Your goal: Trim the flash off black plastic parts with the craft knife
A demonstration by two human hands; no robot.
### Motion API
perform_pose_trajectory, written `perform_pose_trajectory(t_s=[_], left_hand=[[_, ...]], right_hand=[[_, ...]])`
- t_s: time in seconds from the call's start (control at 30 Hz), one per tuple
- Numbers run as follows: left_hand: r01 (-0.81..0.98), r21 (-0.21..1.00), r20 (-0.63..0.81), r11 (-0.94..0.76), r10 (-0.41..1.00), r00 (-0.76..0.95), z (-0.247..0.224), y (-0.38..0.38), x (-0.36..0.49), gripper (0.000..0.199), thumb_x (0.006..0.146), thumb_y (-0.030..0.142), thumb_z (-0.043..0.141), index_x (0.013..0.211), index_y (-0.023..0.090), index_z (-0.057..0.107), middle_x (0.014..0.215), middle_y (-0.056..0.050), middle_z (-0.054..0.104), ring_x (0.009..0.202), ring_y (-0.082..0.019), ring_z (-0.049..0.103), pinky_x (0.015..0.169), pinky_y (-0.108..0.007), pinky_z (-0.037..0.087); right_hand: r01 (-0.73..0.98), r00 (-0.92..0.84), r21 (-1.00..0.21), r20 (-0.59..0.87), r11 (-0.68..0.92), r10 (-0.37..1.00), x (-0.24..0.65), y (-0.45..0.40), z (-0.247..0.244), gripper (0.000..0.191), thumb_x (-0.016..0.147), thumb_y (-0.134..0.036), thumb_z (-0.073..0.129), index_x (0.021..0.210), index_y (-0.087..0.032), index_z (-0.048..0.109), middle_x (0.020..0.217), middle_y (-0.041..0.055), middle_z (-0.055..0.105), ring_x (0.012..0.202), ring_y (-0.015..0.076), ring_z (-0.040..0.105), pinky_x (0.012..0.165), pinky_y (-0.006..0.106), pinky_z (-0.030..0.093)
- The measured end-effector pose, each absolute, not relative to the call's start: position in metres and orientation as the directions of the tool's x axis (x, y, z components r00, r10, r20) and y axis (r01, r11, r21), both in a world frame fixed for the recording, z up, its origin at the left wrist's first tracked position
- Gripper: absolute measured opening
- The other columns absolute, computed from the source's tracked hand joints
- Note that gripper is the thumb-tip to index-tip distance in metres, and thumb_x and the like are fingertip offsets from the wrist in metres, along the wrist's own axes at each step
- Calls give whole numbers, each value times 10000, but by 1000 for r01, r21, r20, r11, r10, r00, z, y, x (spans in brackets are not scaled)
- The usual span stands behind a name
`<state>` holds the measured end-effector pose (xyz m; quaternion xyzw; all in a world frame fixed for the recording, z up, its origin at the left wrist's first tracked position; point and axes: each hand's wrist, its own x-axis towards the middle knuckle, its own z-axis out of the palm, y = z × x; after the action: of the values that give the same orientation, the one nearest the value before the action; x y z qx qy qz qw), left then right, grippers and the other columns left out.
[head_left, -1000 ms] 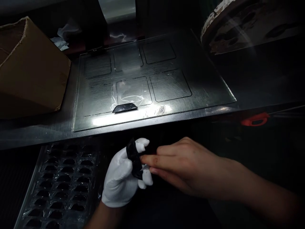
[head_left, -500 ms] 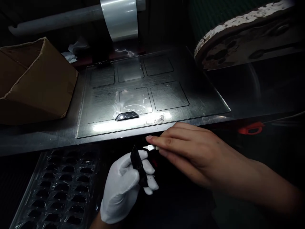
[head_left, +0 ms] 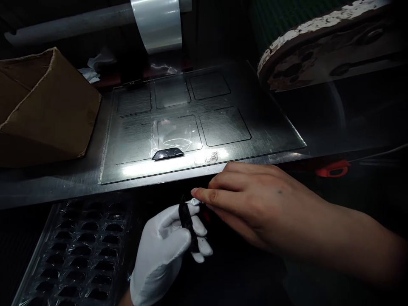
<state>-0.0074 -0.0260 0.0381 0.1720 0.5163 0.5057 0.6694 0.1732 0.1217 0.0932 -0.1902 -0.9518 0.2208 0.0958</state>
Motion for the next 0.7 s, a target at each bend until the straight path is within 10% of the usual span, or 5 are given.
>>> perform_pose_trajectory(t_s=[0.37, 0.7], left_hand=[[-473, 716, -599, 514, 800, -38, 41, -22, -6, 370, 854, 420, 790, 1132, 179, 742, 856, -49, 642, 662, -182, 673, 542, -255, 523], [-578, 726, -472, 373, 882, -24, 36, -24, -10, 394, 926, 422, 707, 1245, 192, 733, 914, -97, 744, 664, -152, 665, 592, -230, 518]], right_hand=[[360, -904, -360, 93, 861, 417, 171, 120, 85, 295, 1064, -341, 520, 1220, -248, 752, 935, 49, 754, 837, 220, 638, 695, 353, 479], [339, -861, -641, 83, 688, 502, 183, 113, 78, 209, 1071, -255, 505, 1163, -216, 688, 1022, 30, 757, 835, 147, 694, 726, 270, 523]])
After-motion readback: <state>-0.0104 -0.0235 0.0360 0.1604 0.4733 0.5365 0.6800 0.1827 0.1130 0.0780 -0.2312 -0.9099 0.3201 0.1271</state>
